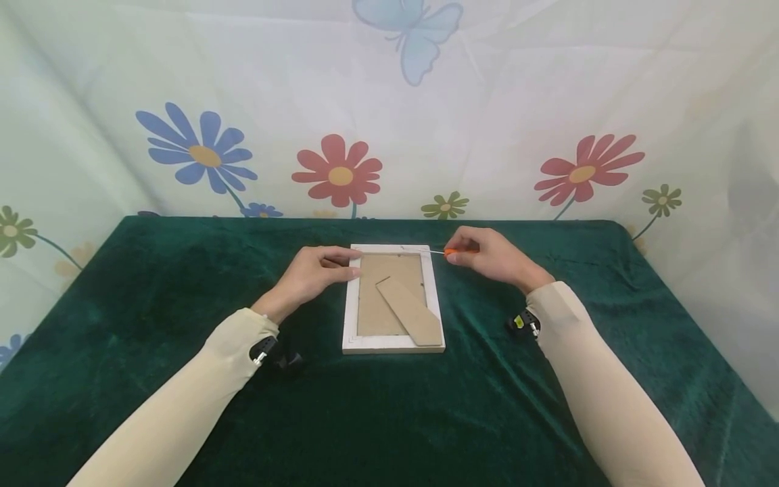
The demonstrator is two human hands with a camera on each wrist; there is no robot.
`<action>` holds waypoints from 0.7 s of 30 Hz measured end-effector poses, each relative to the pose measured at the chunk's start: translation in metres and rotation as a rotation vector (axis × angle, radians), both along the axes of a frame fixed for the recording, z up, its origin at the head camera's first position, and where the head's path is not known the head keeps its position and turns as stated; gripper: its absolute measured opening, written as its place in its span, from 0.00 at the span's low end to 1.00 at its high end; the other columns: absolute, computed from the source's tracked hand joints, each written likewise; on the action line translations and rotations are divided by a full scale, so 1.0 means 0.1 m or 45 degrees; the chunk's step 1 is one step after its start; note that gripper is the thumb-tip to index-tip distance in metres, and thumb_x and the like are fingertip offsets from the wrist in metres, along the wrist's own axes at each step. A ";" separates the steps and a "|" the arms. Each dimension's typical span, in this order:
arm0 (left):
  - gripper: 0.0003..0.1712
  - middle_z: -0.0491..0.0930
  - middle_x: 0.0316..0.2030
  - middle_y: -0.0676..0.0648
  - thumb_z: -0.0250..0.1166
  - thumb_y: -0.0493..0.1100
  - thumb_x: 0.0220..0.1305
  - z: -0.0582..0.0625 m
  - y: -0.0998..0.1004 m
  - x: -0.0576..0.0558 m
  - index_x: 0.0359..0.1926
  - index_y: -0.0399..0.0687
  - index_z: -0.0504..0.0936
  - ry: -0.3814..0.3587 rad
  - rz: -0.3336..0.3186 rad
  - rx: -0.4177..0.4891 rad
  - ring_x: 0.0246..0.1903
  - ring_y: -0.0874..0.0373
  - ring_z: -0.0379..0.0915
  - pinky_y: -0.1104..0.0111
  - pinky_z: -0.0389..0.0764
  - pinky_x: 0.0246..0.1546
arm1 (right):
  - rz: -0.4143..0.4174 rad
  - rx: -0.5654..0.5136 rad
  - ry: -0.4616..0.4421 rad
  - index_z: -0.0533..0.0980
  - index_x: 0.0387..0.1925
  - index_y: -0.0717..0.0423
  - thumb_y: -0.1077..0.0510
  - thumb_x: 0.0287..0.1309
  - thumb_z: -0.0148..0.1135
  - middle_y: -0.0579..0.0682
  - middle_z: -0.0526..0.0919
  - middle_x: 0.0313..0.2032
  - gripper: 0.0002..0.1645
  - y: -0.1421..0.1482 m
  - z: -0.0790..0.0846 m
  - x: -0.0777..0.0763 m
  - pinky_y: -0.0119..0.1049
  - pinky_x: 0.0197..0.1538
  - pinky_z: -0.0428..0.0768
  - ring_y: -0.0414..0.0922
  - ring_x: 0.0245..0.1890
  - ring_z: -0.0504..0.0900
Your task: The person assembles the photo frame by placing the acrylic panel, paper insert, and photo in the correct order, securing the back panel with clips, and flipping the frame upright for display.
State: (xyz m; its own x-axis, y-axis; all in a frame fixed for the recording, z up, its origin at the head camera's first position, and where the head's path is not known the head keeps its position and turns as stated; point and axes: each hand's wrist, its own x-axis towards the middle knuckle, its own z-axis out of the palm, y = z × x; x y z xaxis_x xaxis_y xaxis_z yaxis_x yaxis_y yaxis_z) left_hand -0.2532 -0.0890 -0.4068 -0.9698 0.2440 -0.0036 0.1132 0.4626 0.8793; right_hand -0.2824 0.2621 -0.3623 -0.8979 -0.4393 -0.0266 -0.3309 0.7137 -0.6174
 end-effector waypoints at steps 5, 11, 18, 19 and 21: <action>0.22 0.85 0.54 0.45 0.74 0.46 0.71 0.00 -0.01 0.00 0.64 0.52 0.86 0.003 -0.009 0.004 0.48 0.49 0.82 0.52 0.83 0.58 | -0.013 -0.044 0.024 0.80 0.54 0.57 0.57 0.75 0.65 0.55 0.82 0.44 0.11 -0.05 -0.02 0.04 0.48 0.49 0.75 0.54 0.44 0.76; 0.22 0.85 0.53 0.45 0.74 0.46 0.71 0.00 0.00 -0.01 0.64 0.54 0.87 0.006 -0.002 -0.007 0.48 0.49 0.82 0.52 0.84 0.57 | -0.011 -0.054 0.031 0.81 0.56 0.56 0.55 0.77 0.64 0.55 0.82 0.46 0.13 -0.15 -0.02 0.10 0.48 0.50 0.77 0.54 0.46 0.76; 0.22 0.85 0.54 0.45 0.74 0.46 0.71 0.01 0.00 -0.01 0.64 0.53 0.86 0.012 -0.001 -0.019 0.48 0.49 0.82 0.52 0.84 0.57 | 0.018 -0.068 0.014 0.81 0.56 0.55 0.55 0.76 0.65 0.53 0.81 0.45 0.13 -0.25 -0.01 0.16 0.48 0.50 0.77 0.52 0.46 0.76; 0.22 0.85 0.54 0.45 0.74 0.46 0.71 0.00 0.00 -0.01 0.64 0.53 0.86 0.011 0.000 -0.021 0.48 0.49 0.82 0.52 0.84 0.57 | 0.025 -0.071 0.007 0.81 0.56 0.54 0.56 0.75 0.65 0.53 0.81 0.45 0.13 -0.26 -0.01 0.17 0.48 0.50 0.77 0.52 0.46 0.76; 0.23 0.85 0.54 0.45 0.74 0.46 0.71 0.01 0.00 0.00 0.64 0.53 0.86 0.009 0.001 -0.023 0.48 0.49 0.82 0.52 0.83 0.57 | 0.040 -0.072 -0.002 0.81 0.56 0.55 0.56 0.75 0.66 0.53 0.81 0.46 0.13 -0.28 -0.01 0.19 0.47 0.50 0.77 0.52 0.46 0.76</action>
State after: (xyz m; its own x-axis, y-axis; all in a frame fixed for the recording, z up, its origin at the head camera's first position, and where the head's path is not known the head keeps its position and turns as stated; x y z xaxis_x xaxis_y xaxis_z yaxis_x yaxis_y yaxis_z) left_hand -0.2534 -0.0889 -0.4060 -0.9700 0.2431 -0.0010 0.1191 0.4788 0.8698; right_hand -0.2633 0.2339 -0.3633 -0.8836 -0.4682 -0.0025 -0.3516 0.6670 -0.6569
